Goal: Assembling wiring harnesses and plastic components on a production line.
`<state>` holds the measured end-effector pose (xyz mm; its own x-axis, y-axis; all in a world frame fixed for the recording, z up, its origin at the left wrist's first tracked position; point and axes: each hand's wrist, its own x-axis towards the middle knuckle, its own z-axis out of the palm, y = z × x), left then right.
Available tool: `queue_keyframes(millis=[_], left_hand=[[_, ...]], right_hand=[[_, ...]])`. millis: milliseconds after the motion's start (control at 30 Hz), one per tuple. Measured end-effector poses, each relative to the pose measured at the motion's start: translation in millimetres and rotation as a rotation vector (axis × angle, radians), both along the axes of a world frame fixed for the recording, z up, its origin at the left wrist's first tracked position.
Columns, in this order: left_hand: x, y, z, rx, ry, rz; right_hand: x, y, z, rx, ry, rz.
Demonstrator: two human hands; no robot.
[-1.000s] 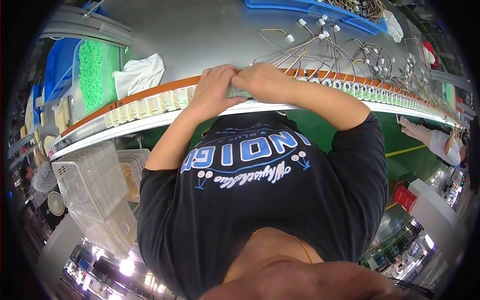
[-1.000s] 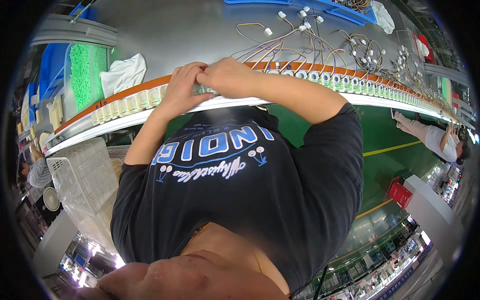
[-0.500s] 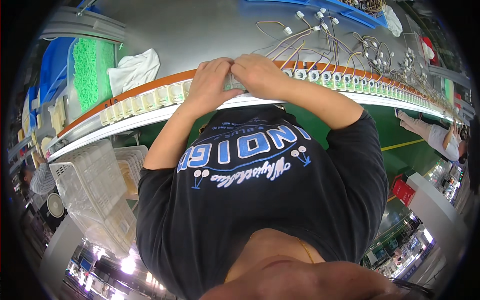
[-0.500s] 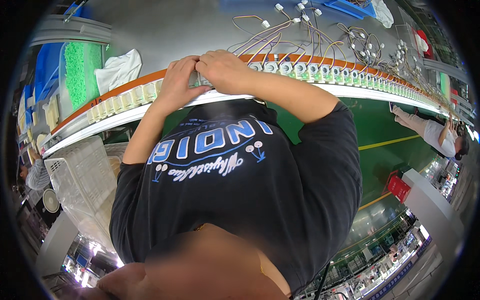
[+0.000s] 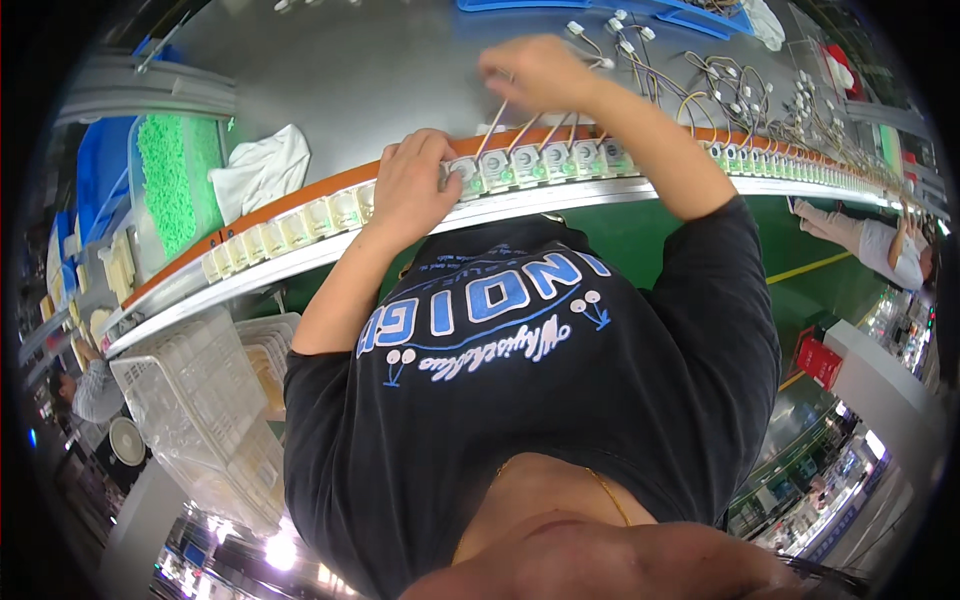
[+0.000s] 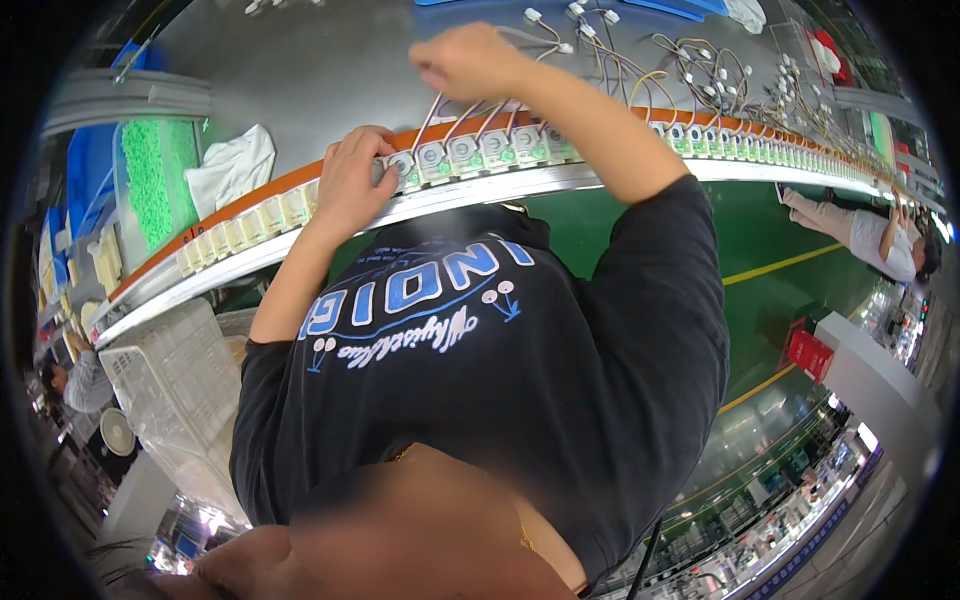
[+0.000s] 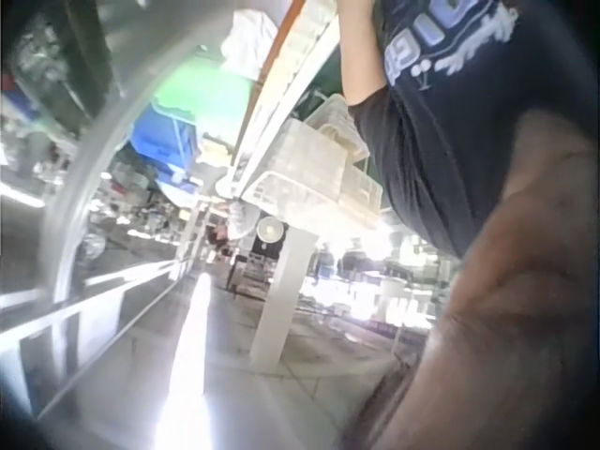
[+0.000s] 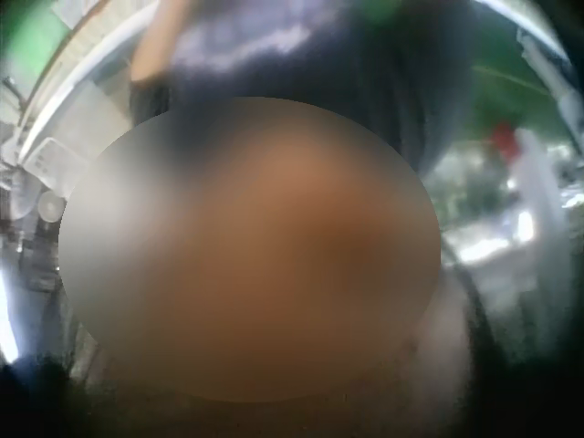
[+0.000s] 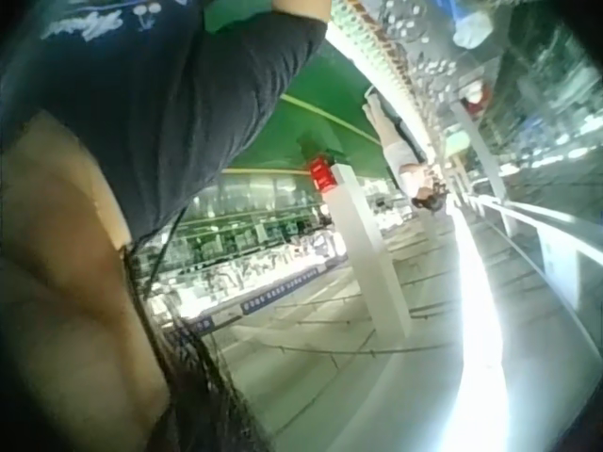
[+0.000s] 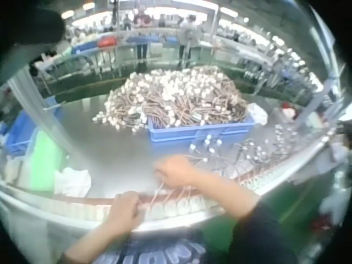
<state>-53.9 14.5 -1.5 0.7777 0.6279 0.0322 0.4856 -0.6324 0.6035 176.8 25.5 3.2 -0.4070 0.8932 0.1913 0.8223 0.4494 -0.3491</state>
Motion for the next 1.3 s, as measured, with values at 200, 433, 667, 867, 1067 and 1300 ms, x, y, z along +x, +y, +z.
queue_keyframes(millis=[200, 433, 667, 867, 1067, 1300], left_hand=[[6.1, 2.4, -6.7, 0.124, -0.042, -0.037], [9.1, 5.4, 0.0, 0.051, 0.004, -0.068], [2.8, 19.9, 4.3, -0.404, -0.015, 0.002], [45.0, 16.2, 19.3, -0.64, 0.022, 0.156], [52.6, 13.3, 22.7, -0.639, -0.044, 0.189], [44.0, 12.5, 28.5, -0.657, -0.204, 0.182]], right_hand=[[54.1, 16.7, -62.2, -0.336, -0.626, -0.186], [188.1, 8.0, -71.0, -0.179, -0.071, -0.532], [396.2, -116.8, -67.7, -0.472, -0.375, -1.391], [437.4, -126.7, -170.2, -0.754, -0.384, -1.328], [380.0, -84.9, -87.7, -0.654, -0.376, -1.0], [304.0, -28.4, -15.1, -0.036, 0.519, -0.973]])
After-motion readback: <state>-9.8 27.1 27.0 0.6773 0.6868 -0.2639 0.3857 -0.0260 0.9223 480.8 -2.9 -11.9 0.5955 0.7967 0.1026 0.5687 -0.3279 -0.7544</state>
